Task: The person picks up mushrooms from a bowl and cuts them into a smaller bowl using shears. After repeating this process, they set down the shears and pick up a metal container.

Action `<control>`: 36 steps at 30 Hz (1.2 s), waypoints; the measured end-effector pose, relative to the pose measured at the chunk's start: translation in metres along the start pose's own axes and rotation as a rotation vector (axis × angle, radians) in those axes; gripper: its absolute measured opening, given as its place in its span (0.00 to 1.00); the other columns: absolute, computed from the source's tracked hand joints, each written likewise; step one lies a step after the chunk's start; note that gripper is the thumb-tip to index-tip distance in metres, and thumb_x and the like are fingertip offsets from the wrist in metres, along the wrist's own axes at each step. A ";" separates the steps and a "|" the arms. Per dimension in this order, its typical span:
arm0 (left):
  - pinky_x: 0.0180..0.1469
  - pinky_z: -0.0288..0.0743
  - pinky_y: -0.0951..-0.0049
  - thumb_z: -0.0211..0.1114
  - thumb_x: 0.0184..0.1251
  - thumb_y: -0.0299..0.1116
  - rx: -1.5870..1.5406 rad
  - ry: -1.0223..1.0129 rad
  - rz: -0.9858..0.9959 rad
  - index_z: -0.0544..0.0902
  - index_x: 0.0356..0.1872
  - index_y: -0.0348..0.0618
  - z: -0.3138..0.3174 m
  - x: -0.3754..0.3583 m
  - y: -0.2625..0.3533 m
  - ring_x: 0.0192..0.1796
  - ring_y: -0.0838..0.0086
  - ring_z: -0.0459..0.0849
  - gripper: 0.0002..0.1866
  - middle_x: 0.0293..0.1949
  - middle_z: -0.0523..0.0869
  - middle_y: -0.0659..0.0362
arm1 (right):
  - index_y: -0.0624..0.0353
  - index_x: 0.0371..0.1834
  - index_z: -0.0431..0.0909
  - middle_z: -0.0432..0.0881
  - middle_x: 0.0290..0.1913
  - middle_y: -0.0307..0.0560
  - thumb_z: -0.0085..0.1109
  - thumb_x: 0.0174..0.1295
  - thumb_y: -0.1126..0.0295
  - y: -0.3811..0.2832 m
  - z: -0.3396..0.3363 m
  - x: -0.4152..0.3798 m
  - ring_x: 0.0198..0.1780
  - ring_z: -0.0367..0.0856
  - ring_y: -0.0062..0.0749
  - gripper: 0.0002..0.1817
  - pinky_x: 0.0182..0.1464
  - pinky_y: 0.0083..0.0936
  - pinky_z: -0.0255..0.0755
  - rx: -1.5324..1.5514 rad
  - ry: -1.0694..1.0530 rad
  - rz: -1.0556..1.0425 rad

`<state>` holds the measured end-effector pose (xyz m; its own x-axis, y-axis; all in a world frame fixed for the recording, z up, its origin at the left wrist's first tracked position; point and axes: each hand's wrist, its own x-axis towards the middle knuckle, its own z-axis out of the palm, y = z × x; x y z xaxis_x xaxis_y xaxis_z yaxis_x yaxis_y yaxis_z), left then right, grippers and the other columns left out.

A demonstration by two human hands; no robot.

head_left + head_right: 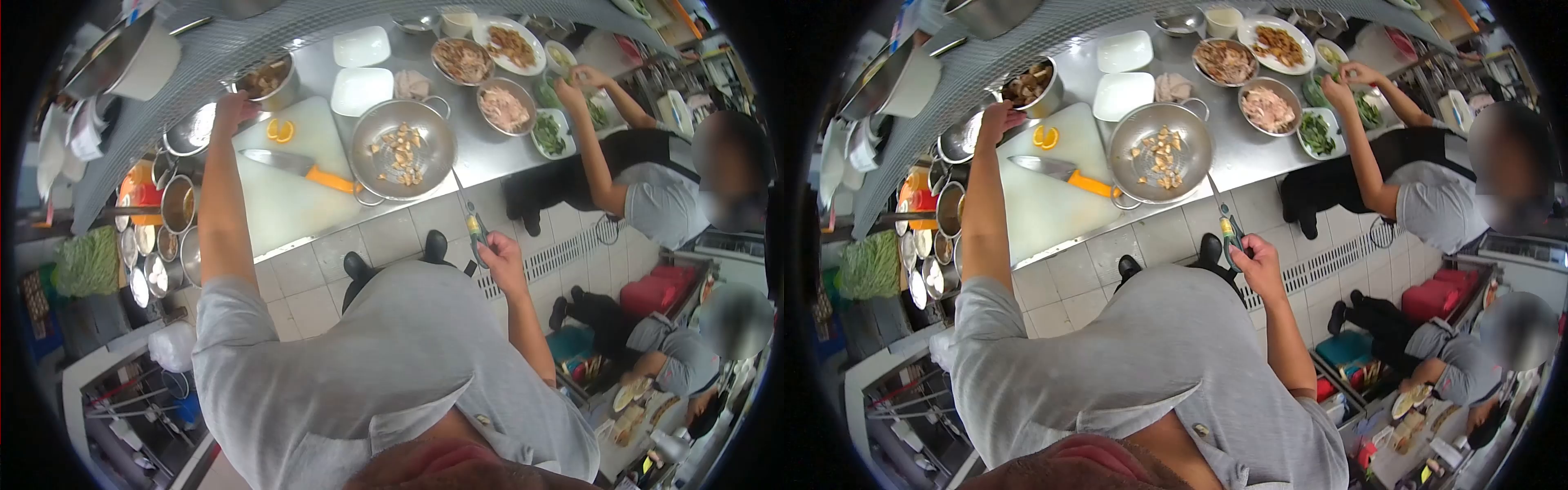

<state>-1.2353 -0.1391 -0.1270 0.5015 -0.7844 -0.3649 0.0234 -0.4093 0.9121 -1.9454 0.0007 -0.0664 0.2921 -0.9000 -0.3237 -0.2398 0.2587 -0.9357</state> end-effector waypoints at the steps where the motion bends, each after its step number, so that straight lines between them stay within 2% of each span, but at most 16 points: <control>1: 0.43 0.90 0.64 0.57 0.74 0.33 -0.008 0.017 -0.023 0.79 0.48 0.30 0.001 0.018 -0.008 0.39 0.60 0.92 0.14 0.38 0.88 0.47 | 0.58 0.27 0.73 0.71 0.24 0.27 0.68 0.67 0.70 0.003 -0.004 -0.004 0.27 0.64 0.11 0.13 0.28 0.17 0.58 -0.010 0.014 0.007; 3: 0.44 0.89 0.64 0.59 0.74 0.34 -0.076 0.065 -0.049 0.80 0.48 0.29 0.004 0.042 -0.023 0.40 0.58 0.92 0.15 0.43 0.89 0.44 | 0.58 0.28 0.74 0.71 0.24 0.27 0.68 0.67 0.70 0.009 -0.012 -0.008 0.27 0.64 0.11 0.13 0.28 0.17 0.58 -0.032 0.030 0.012; 5: 0.42 0.91 0.65 0.61 0.72 0.30 -0.220 0.037 -0.052 0.81 0.47 0.25 0.010 0.054 -0.039 0.37 0.56 0.92 0.13 0.37 0.88 0.43 | 0.58 0.28 0.74 0.71 0.24 0.27 0.68 0.67 0.70 0.011 -0.017 -0.010 0.27 0.64 0.11 0.13 0.28 0.17 0.58 -0.043 0.039 0.016; 8: 0.44 0.89 0.62 0.60 0.73 0.31 0.006 0.127 -0.113 0.80 0.51 0.32 0.020 0.026 -0.037 0.39 0.56 0.92 0.13 0.35 0.88 0.44 | 0.58 0.27 0.73 0.70 0.24 0.27 0.68 0.67 0.71 0.010 -0.022 -0.008 0.26 0.63 0.11 0.13 0.28 0.17 0.57 -0.013 0.033 0.026; 11: 0.45 0.85 0.57 0.57 0.74 0.35 1.161 0.243 0.641 0.81 0.55 0.43 0.040 -0.023 -0.046 0.41 0.54 0.90 0.14 0.36 0.89 0.45 | 0.58 0.27 0.73 0.69 0.23 0.26 0.68 0.67 0.71 0.005 -0.026 0.005 0.26 0.62 0.11 0.14 0.27 0.17 0.56 -0.022 0.033 0.022; 12: 0.44 0.81 0.51 0.56 0.72 0.41 1.180 0.186 0.525 0.81 0.59 0.53 0.083 -0.088 -0.028 0.43 0.53 0.89 0.17 0.40 0.89 0.49 | 0.58 0.26 0.73 0.69 0.23 0.26 0.68 0.66 0.71 0.005 -0.028 0.009 0.26 0.62 0.11 0.14 0.27 0.17 0.56 -0.035 0.039 0.021; 13: 0.45 0.80 0.50 0.56 0.72 0.39 1.029 0.029 0.521 0.80 0.63 0.56 0.127 -0.157 -0.019 0.45 0.53 0.89 0.20 0.40 0.90 0.49 | 0.58 0.26 0.73 0.69 0.23 0.27 0.68 0.66 0.71 0.009 -0.030 0.013 0.26 0.62 0.11 0.13 0.27 0.18 0.56 -0.033 0.038 0.009; 14: 0.47 0.80 0.50 0.56 0.72 0.34 1.090 -0.182 0.473 0.78 0.66 0.57 0.156 -0.198 -0.031 0.46 0.52 0.88 0.22 0.41 0.89 0.47 | 0.58 0.26 0.74 0.69 0.23 0.27 0.68 0.66 0.71 0.016 -0.033 0.020 0.26 0.62 0.11 0.13 0.27 0.18 0.56 -0.033 0.030 -0.006; 15: 0.50 0.80 0.50 0.54 0.71 0.29 1.197 -0.264 0.593 0.77 0.68 0.57 0.183 -0.239 -0.038 0.47 0.50 0.88 0.24 0.43 0.89 0.45 | 0.58 0.26 0.74 0.69 0.23 0.27 0.68 0.66 0.71 0.021 -0.037 0.031 0.26 0.63 0.11 0.13 0.27 0.18 0.56 -0.035 0.013 -0.027; 16: 0.54 0.80 0.52 0.58 0.68 0.30 1.077 -0.379 0.494 0.74 0.72 0.54 0.200 -0.254 -0.070 0.53 0.51 0.87 0.29 0.50 0.89 0.47 | 0.58 0.26 0.75 0.70 0.23 0.27 0.68 0.66 0.70 0.022 -0.041 0.039 0.27 0.63 0.11 0.12 0.28 0.18 0.56 -0.150 0.011 -0.069; 17: 0.56 0.80 0.54 0.62 0.63 0.26 1.162 -0.495 0.298 0.71 0.74 0.54 0.217 -0.281 -0.054 0.55 0.52 0.87 0.34 0.52 0.89 0.48 | 0.58 0.26 0.75 0.70 0.23 0.27 0.68 0.66 0.70 0.020 -0.042 0.045 0.27 0.63 0.11 0.12 0.28 0.17 0.56 -0.182 0.008 -0.087; 18: 0.56 0.80 0.55 0.69 0.60 0.28 1.012 -0.333 0.549 0.72 0.72 0.53 0.224 -0.286 -0.089 0.56 0.53 0.87 0.35 0.54 0.88 0.50 | 0.58 0.26 0.75 0.70 0.23 0.27 0.67 0.66 0.70 0.018 -0.042 0.048 0.27 0.63 0.11 0.13 0.28 0.17 0.57 -0.214 -0.001 -0.109; 20: 0.54 0.80 0.56 0.75 0.57 0.33 0.821 -0.368 0.358 0.75 0.65 0.50 0.232 -0.289 -0.080 0.54 0.56 0.87 0.32 0.55 0.87 0.50 | 0.58 0.26 0.75 0.70 0.24 0.26 0.67 0.67 0.70 0.015 -0.036 0.059 0.27 0.64 0.11 0.13 0.29 0.17 0.57 -0.180 -0.054 -0.117; 26: 0.48 0.81 0.57 0.82 0.53 0.45 0.753 -0.163 0.445 0.79 0.47 0.46 0.249 -0.299 -0.063 0.44 0.54 0.85 0.26 0.44 0.79 0.48 | 0.57 0.26 0.74 0.70 0.24 0.26 0.63 0.70 0.72 0.023 -0.039 0.075 0.27 0.64 0.10 0.13 0.28 0.16 0.57 -0.111 -0.115 -0.046; 32: 0.44 0.83 0.66 0.85 0.50 0.37 0.536 -0.090 0.615 0.80 0.40 0.45 0.214 -0.306 -0.054 0.41 0.64 0.86 0.22 0.40 0.80 0.52 | 0.57 0.28 0.74 0.74 0.24 0.30 0.60 0.72 0.74 0.008 -0.036 0.065 0.24 0.68 0.12 0.12 0.26 0.16 0.61 0.008 -0.064 -0.082; 36: 0.43 0.84 0.75 0.84 0.52 0.31 0.320 0.042 0.562 0.80 0.39 0.43 0.149 -0.340 -0.039 0.40 0.75 0.86 0.20 0.39 0.80 0.57 | 0.57 0.29 0.75 0.77 0.25 0.33 0.58 0.73 0.74 0.003 -0.034 0.056 0.22 0.69 0.14 0.11 0.25 0.16 0.62 0.032 -0.016 -0.111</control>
<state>-1.5353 0.0738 -0.0660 0.3955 -0.9034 0.1658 -0.5087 -0.0652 0.8585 -1.9610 -0.0605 -0.0825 0.3297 -0.9181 -0.2199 -0.1760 0.1691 -0.9698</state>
